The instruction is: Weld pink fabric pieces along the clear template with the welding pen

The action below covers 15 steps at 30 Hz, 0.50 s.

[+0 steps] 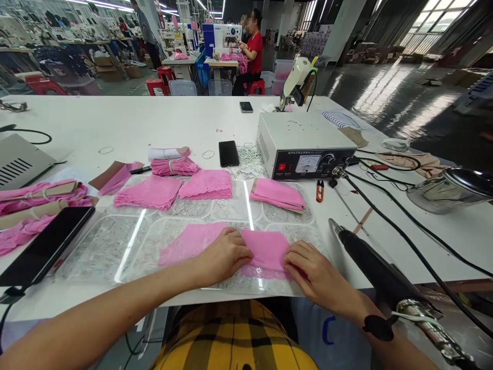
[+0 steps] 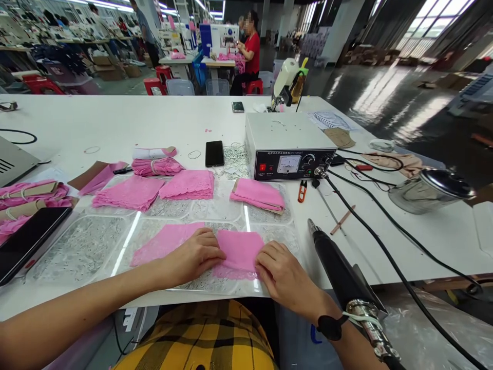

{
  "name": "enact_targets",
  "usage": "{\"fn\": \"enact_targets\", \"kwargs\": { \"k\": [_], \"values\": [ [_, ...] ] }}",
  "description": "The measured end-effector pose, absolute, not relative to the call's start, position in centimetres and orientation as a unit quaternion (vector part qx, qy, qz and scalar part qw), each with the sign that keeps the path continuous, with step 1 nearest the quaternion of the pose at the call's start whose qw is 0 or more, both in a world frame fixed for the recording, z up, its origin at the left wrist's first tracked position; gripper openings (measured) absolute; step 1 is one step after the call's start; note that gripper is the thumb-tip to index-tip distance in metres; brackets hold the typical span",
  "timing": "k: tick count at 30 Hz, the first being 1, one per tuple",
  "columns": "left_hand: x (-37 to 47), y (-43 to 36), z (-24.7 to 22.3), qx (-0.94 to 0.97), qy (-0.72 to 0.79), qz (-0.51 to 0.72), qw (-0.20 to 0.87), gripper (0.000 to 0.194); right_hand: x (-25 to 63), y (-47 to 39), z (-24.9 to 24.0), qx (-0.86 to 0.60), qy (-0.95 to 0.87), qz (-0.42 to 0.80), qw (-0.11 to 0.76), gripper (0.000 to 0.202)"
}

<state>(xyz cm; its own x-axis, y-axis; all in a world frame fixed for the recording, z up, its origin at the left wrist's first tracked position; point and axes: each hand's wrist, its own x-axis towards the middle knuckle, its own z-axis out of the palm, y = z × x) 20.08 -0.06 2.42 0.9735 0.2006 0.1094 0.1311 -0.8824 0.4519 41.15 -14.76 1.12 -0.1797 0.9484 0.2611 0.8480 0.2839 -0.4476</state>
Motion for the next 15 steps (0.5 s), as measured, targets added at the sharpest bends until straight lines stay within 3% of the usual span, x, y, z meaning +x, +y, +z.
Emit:
{"fn": "enact_targets", "kwargs": {
  "k": [15],
  "values": [
    [20.9, -0.4, 3.4, 0.959, 0.13, 0.073, 0.24, 0.02, 40.2, -14.8, 2.3, -0.602, -0.747, 0.09, 0.268, 0.013]
  ]
}}
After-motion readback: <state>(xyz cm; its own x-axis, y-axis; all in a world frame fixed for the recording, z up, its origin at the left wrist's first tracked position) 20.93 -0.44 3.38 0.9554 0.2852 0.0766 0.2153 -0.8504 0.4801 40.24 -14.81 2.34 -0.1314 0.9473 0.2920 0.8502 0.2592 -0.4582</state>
